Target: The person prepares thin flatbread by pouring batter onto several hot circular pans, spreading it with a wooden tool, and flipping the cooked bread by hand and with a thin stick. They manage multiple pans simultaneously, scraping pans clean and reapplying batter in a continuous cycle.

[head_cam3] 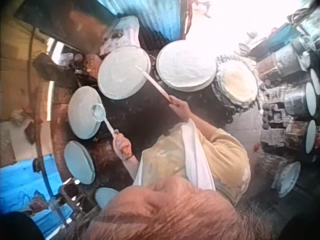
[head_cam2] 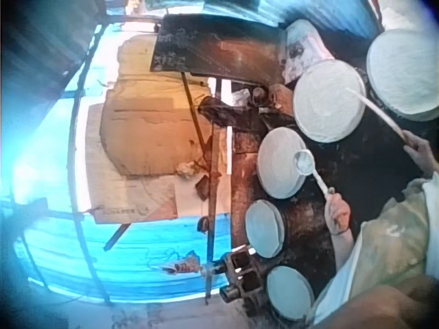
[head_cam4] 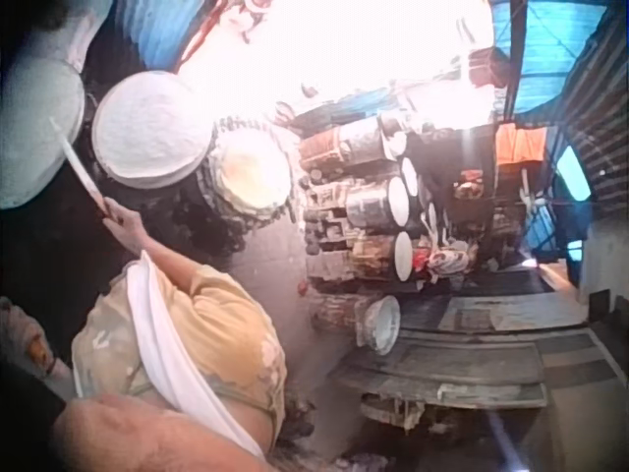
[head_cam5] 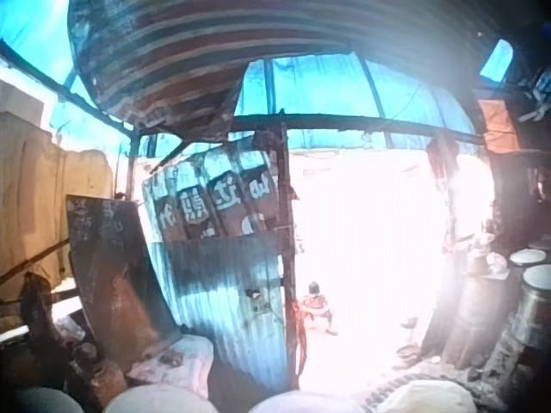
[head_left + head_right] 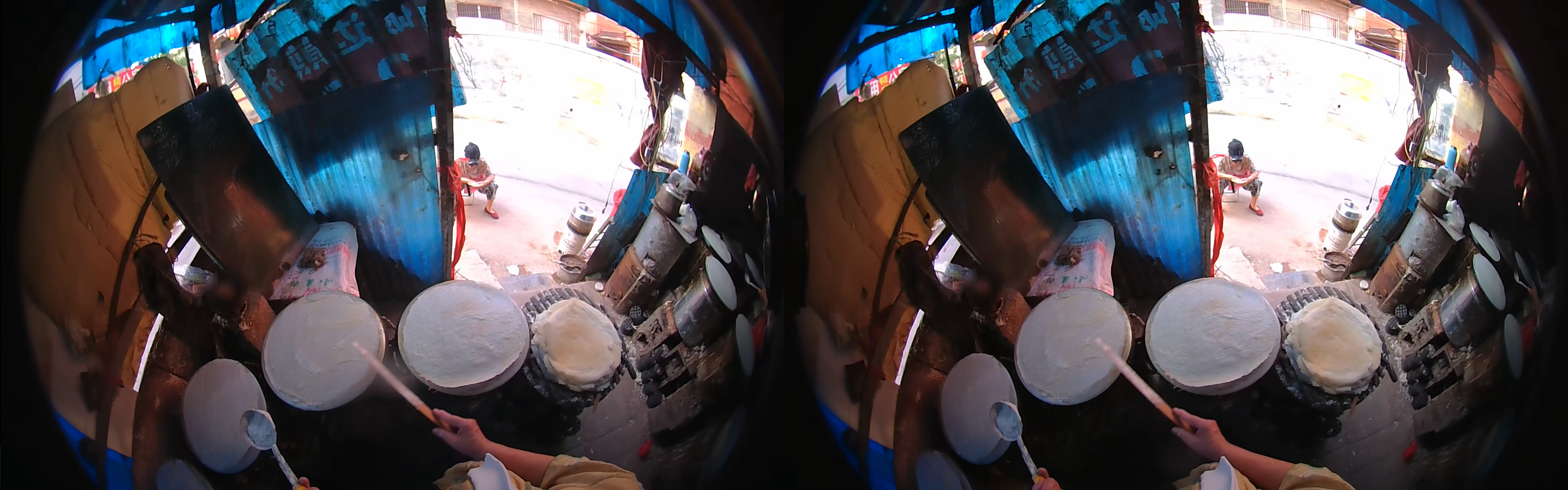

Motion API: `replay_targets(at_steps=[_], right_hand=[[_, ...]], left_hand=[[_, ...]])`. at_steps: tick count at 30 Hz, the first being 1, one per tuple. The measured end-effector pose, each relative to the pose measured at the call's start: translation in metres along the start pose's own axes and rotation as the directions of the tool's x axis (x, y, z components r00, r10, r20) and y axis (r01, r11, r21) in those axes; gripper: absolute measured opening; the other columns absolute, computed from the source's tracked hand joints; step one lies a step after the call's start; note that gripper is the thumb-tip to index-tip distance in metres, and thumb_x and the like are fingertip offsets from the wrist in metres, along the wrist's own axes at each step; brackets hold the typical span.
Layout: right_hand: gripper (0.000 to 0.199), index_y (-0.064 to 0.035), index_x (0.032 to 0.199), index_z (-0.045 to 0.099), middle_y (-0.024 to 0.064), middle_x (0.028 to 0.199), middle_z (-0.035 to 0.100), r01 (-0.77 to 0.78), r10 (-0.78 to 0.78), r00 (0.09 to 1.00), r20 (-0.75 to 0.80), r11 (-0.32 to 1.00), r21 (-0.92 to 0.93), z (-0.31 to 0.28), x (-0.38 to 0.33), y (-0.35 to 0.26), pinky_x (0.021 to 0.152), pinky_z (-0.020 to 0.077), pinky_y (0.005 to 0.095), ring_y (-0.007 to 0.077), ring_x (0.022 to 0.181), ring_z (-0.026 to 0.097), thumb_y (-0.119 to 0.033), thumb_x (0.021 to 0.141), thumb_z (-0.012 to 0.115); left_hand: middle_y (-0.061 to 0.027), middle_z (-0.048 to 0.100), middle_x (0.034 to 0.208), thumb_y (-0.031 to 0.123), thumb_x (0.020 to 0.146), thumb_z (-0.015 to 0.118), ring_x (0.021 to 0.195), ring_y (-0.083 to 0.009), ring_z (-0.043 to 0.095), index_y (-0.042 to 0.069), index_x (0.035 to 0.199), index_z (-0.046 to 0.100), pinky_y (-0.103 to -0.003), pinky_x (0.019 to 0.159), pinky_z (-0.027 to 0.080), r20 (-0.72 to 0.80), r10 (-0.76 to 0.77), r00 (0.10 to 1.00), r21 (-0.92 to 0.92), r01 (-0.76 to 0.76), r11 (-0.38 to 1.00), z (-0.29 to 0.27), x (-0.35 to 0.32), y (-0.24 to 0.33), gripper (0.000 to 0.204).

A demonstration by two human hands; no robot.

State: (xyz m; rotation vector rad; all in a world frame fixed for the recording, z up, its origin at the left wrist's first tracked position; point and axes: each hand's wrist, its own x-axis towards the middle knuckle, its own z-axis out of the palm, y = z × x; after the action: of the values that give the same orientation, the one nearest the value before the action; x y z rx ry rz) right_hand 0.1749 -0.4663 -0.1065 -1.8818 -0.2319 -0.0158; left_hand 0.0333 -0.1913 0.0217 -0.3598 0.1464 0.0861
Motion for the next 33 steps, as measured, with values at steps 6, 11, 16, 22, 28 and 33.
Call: replay_targets(at_steps=[6,11,16,22,28,33], right_hand=[[0.035,-0.0019,0.119,0.053,0.0118,0.089,0.066,-0.233,0.2,0.934,-0.297,0.969,-0.08,-0.135,0.052,0.053,0.072,0.0465,0.0251,0.0081,0.081,0.058,-0.015,0.086,0.055],[0.036,-0.0035,0.119,0.052,0.0224,0.096,0.061,-0.234,0.218,0.972,-0.09,0.938,-0.256,-0.176,0.015,0.093,0.077,0.0477,0.0312,0.0277,0.095,0.061,-0.016,0.085,0.055],[0.039,-0.0078,0.118,0.055,0.0129,0.081,0.064,-0.242,0.251,0.956,0.15,0.967,-0.073,-0.183,-0.024,0.102,0.066,0.0463,0.0242,0.0101,0.071,0.058,-0.016,0.081,0.064],[0.019,-0.0018,0.083,0.059,0.0091,0.057,0.048,-0.104,0.11,0.991,0.071,0.991,-0.082,-0.196,0.037,0.071,0.049,0.039,0.0305,0.0171,0.048,0.044,-0.015,0.074,0.07],[0.024,-0.0047,0.077,0.054,0.0132,0.073,0.056,0.282,-0.153,0.922,0.356,0.896,-0.344,-0.14,0.089,0.056,0.059,0.045,0.0425,0.0336,0.071,0.057,-0.023,0.071,0.068],[0.021,-0.0098,0.084,0.061,0.0119,0.086,0.058,0.324,0.086,0.839,0.538,0.715,-0.62,-0.104,0.114,0.067,0.071,0.0457,0.0434,0.0331,0.082,0.057,-0.024,0.069,0.065]], left_hand=[[0.0023,0.033,0.057,0.013,0.093,0.036,0.039,-0.0043,0.036,-0.001,0.087,0.046,-0.018,0.036,0.036,-0.083,-0.09,0.992,0.03,0.093,0.995,-0.018,0.025,-0.044,0.018],[0.002,0.034,0.058,0.012,0.093,0.035,0.04,-0.0047,0.038,-0.006,0.099,0.046,-0.019,0.038,0.037,-0.111,-0.146,0.983,-0.052,0.141,0.989,-0.021,0.055,-0.118,0.023],[0.0016,0.034,0.058,0.012,0.093,0.035,0.041,-0.0041,0.037,-0.005,0.112,0.042,-0.018,0.039,0.038,-0.092,-0.124,0.988,-0.114,0.113,0.987,-0.019,0.083,-0.151,0.027],[0.0007,0.036,0.058,0.009,0.094,0.032,0.04,-0.0031,0.036,-0.001,0.117,0.044,-0.017,0.039,0.037,0.075,0.061,0.995,0.228,-0.077,0.971,-0.014,0.118,-0.168,0.028],[0.0005,0.037,0.06,0.01,0.093,0.033,0.042,-0.0033,0.038,-0.001,0.117,0.042,-0.017,0.041,0.038,0.093,0.127,0.988,0.242,-0.146,0.959,-0.033,0.068,-0.166,0.028],[0.0012,0.038,0.059,0.012,0.093,0.033,0.042,-0.0027,0.039,-0.003,0.114,0.044,-0.017,0.042,0.038,0.026,0.201,0.979,0.037,-0.202,0.979,-0.053,0.02,-0.141,0.027]])
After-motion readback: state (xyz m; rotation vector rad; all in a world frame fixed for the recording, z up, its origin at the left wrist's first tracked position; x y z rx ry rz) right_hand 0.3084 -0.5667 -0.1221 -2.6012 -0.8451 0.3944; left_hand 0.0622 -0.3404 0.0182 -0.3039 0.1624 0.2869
